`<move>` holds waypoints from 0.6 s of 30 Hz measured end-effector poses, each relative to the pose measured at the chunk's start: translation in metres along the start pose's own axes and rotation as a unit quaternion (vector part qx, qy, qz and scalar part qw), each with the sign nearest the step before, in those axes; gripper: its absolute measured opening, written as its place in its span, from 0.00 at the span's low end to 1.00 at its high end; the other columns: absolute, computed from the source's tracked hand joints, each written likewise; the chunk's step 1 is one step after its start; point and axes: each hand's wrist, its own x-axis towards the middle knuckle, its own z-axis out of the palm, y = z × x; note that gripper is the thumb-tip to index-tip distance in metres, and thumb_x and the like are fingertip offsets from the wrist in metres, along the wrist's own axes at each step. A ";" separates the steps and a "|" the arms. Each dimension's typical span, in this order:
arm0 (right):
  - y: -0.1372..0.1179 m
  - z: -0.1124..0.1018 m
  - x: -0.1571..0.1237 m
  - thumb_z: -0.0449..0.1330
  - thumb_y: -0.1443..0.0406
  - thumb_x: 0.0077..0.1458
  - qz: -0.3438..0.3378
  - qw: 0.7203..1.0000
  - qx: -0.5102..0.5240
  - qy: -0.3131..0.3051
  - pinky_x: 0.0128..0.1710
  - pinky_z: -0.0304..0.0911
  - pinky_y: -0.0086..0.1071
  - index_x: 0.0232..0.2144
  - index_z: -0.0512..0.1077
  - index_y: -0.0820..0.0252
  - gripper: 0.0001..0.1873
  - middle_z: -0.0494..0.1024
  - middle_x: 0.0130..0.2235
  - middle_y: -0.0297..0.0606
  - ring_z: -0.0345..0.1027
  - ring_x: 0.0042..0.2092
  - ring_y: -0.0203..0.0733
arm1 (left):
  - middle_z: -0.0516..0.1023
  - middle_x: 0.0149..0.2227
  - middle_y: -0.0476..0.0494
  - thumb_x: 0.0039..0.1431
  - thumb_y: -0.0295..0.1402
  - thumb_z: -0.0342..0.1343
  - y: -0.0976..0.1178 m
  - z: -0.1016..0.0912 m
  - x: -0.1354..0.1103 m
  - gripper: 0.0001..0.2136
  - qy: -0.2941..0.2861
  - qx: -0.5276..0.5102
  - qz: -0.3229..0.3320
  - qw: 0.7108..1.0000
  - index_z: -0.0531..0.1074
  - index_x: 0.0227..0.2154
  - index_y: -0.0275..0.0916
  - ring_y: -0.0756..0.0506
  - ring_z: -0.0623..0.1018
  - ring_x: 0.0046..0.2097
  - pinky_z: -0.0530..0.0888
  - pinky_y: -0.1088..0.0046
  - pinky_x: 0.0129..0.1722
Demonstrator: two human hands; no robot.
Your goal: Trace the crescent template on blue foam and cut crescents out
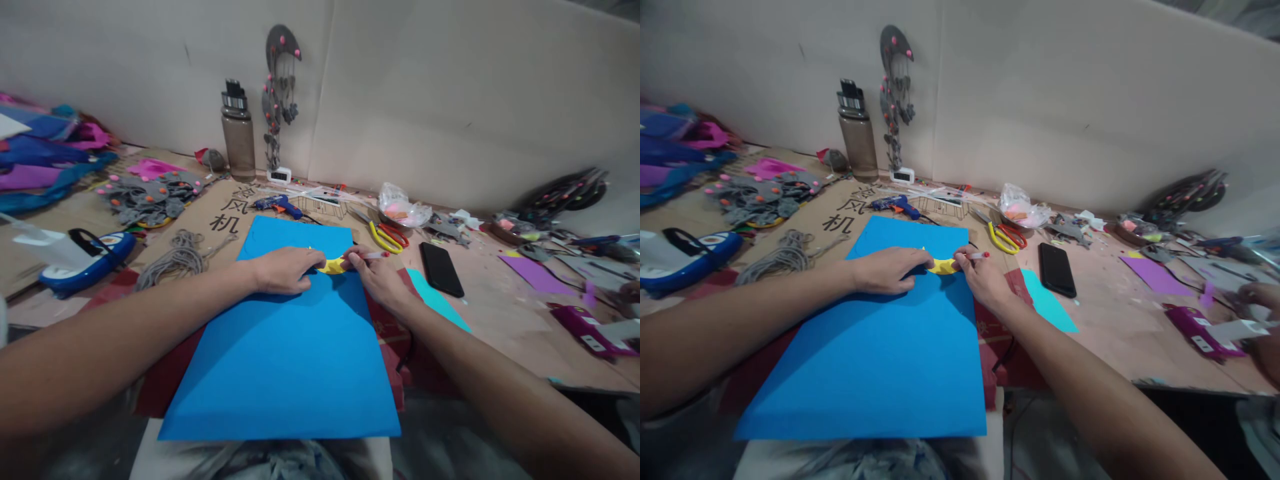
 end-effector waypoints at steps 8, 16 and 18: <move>-0.004 -0.003 0.003 0.48 0.61 0.70 0.004 0.999 -0.046 -0.013 0.43 0.68 0.34 0.40 0.73 0.58 0.14 0.83 0.38 0.43 0.78 0.42 0.45 | 0.76 0.50 0.40 0.57 0.28 0.49 0.007 -0.001 0.005 0.16 0.002 0.028 0.026 0.999 0.72 0.47 0.39 0.41 0.76 0.49 0.71 0.67 0.49; -0.001 -0.003 0.006 0.49 0.61 0.70 -0.010 0.999 -0.030 -0.011 0.44 0.67 0.35 0.40 0.74 0.59 0.15 0.83 0.38 0.43 0.78 0.41 0.45 | 0.74 0.56 0.36 0.62 0.34 0.48 0.030 -0.001 0.010 0.17 0.010 0.087 -0.015 0.996 0.73 0.50 0.36 0.39 0.77 0.51 0.71 0.63 0.51; 0.000 -0.004 0.006 0.48 0.61 0.70 -0.014 0.999 -0.033 -0.010 0.43 0.67 0.35 0.39 0.73 0.59 0.15 0.83 0.37 0.43 0.78 0.40 0.45 | 0.77 0.52 0.33 0.64 0.36 0.48 0.042 0.003 0.014 0.18 0.026 0.122 -0.033 0.992 0.73 0.50 0.34 0.36 0.76 0.52 0.69 0.59 0.53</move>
